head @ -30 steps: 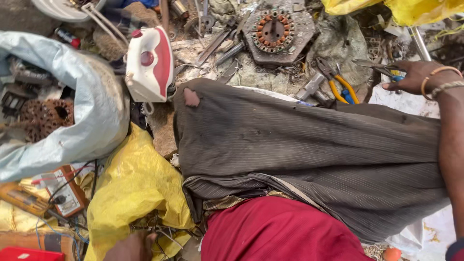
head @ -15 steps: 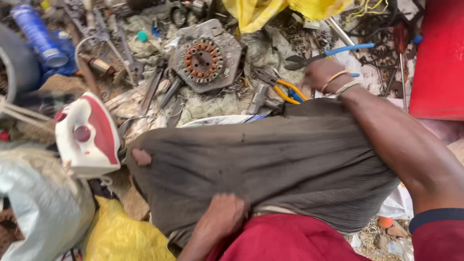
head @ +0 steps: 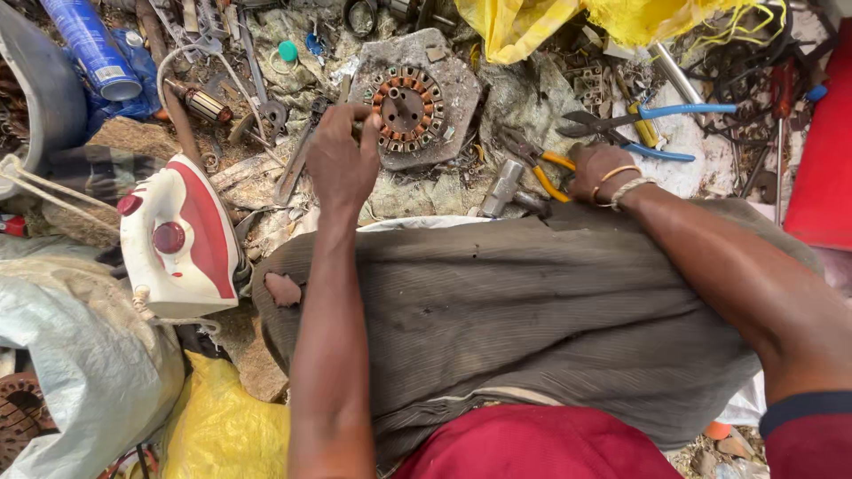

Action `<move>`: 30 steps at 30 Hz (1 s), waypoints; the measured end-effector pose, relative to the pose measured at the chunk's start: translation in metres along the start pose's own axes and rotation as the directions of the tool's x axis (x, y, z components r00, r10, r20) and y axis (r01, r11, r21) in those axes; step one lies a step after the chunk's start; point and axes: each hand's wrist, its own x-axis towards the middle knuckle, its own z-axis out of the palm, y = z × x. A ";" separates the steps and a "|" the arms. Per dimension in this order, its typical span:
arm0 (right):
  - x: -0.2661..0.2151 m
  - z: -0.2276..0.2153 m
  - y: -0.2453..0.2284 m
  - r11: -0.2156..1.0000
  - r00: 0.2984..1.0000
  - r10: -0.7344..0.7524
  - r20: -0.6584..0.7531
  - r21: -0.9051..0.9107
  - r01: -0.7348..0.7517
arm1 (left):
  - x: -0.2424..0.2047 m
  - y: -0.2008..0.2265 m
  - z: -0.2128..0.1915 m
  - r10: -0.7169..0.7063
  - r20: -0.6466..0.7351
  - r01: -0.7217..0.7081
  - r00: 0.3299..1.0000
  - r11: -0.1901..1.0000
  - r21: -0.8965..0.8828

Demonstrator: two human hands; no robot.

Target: The person uses a hammer and pliers to remove copper windings from a motor stator. They repeatedly strike the windings with the hammer and then pull them out with pliers, working on a single stator throughout the clip.

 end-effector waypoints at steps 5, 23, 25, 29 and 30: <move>0.001 -0.015 0.037 0.976 0.999 -0.045 0.023 0.215 0.039 | 0.016 -0.049 0.055 -0.106 -0.007 0.103 0.994 0.980 -0.169; -0.088 -0.099 -0.100 0.862 0.665 -0.264 -0.699 0.139 0.488 | 0.020 -0.055 0.107 0.043 0.354 -0.115 0.934 0.976 0.186; -0.090 -0.089 -0.113 0.877 0.697 -0.265 -0.667 0.135 0.462 | 0.007 -0.059 0.112 0.072 0.337 -0.125 0.939 0.982 0.139; -0.079 -0.087 -0.114 0.856 0.716 -0.178 -0.675 0.253 0.452 | 0.029 -0.063 0.122 0.154 0.306 -0.187 0.940 0.979 0.082; -0.082 -0.078 -0.113 0.856 0.724 -0.154 -0.673 0.274 0.437 | 0.026 -0.064 0.127 0.142 0.321 -0.178 0.936 0.981 0.083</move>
